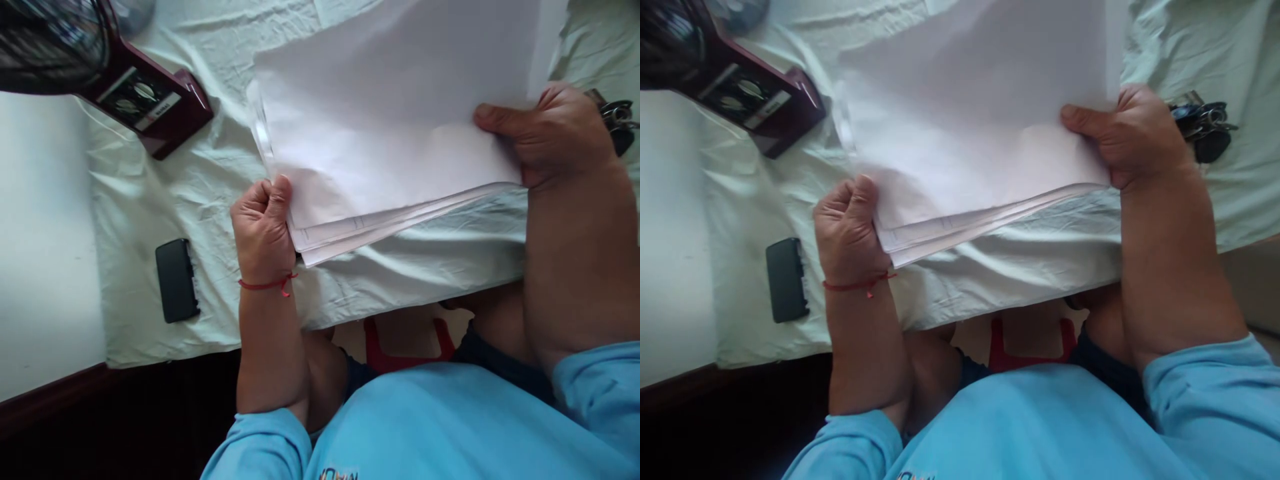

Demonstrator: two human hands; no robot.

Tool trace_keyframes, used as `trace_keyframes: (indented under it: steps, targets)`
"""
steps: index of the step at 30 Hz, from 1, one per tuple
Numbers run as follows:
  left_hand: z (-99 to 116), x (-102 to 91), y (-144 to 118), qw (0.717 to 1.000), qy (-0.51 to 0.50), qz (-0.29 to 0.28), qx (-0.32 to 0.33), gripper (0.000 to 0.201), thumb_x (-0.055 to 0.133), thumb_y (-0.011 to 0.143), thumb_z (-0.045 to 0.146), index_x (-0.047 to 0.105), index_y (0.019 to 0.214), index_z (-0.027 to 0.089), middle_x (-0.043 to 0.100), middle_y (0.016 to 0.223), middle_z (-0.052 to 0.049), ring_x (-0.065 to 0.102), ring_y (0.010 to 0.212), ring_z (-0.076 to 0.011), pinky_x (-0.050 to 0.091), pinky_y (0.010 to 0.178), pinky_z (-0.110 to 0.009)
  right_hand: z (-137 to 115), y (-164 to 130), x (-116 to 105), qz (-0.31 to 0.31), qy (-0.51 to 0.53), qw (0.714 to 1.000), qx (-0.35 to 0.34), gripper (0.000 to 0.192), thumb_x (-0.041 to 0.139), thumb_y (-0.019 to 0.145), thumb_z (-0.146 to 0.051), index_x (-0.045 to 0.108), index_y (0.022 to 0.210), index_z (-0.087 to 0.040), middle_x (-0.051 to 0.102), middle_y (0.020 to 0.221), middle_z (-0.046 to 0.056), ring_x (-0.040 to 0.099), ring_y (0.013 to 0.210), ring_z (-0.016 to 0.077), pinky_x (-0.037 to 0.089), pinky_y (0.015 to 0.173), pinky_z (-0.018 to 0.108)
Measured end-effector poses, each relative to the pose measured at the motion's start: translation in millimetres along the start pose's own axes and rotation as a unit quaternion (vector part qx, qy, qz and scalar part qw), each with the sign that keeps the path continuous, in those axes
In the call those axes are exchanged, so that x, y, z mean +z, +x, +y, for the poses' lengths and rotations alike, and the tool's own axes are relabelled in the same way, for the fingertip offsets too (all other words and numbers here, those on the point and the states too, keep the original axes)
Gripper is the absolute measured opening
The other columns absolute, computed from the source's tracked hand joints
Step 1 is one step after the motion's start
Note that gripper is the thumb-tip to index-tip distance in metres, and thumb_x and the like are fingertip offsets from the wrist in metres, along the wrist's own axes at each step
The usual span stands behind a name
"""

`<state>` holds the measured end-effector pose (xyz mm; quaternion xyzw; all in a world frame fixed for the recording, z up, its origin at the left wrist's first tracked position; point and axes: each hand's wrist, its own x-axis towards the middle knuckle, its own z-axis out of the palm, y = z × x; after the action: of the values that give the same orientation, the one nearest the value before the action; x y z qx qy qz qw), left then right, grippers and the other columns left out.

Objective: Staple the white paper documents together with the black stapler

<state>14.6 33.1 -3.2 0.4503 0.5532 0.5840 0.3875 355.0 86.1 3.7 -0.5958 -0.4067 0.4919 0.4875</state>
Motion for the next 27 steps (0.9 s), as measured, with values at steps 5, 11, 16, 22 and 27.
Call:
trace_keyframes:
  steps: [5, 11, 16, 22, 27]
  targets:
    - [-4, 1.7, 1, 0.999, -0.042, -0.005, -0.008, 0.044, 0.083, 0.092, 0.062, 0.065, 0.077, 0.025, 0.057, 0.069, -0.001, 0.068, 0.083, -0.0236, 0.052, 0.069, -0.038, 2, 3, -1, -0.016, 0.008, 1.0, -0.023, 0.033, 0.098, 0.076, -0.028, 0.082, 0.105, -0.032, 0.073, 0.14, -0.003, 0.069, 0.138, 0.0222, 0.059, 0.121, 0.033]
    - [-4, -5.4, 6, 1.0, -0.004, 0.004, 0.016, 0.05, 0.102, 0.074, 0.056, 0.063, 0.073, 0.026, 0.051, 0.068, 0.004, 0.05, 0.065, -0.014, 0.045, 0.065, -0.032, 2, 4, -2, 0.005, 0.011, 1.0, -0.017, 0.032, 0.097, 0.076, -0.027, 0.082, 0.104, -0.032, 0.073, 0.14, -0.002, 0.068, 0.14, 0.0237, 0.06, 0.119, 0.034]
    - [-4, -2.9, 3, 0.999, -0.029, 0.004, 0.021, 0.051, 0.094, 0.087, 0.053, 0.057, 0.065, 0.025, 0.048, 0.061, 0.005, 0.048, 0.059, -0.0135, 0.044, 0.06, -0.031, 2, 4, -2, 0.004, 0.012, 0.999, -0.029, 0.032, 0.098, 0.074, -0.027, 0.081, 0.101, -0.031, 0.072, 0.142, -0.001, 0.067, 0.141, 0.0252, 0.061, 0.118, 0.037]
    - [-2, 4.3, 0, 0.996, -0.085, -0.034, -0.012, 0.033, 0.084, 0.095, 0.058, 0.077, 0.088, 0.026, 0.07, 0.078, 0.0, 0.064, 0.074, -0.0192, 0.054, 0.07, -0.037, 4, 4, -6, -0.005, -0.01, 0.999, -0.032, 0.027, 0.095, 0.081, -0.031, 0.08, 0.103, -0.032, 0.074, 0.138, -0.001, 0.066, 0.143, 0.0226, 0.057, 0.12, 0.032]
    - [-6, -6.5, 4, 1.0, 0.015, -0.008, 0.017, 0.045, 0.097, 0.082, 0.051, 0.064, 0.068, 0.026, 0.051, 0.063, 0.004, 0.046, 0.06, -0.0147, 0.041, 0.062, -0.033, 4, 7, -9, -0.02, -0.016, 0.999, -0.035, 0.025, 0.092, 0.085, -0.029, 0.08, 0.106, -0.035, 0.074, 0.139, -0.005, 0.066, 0.143, 0.0203, 0.059, 0.117, 0.032]
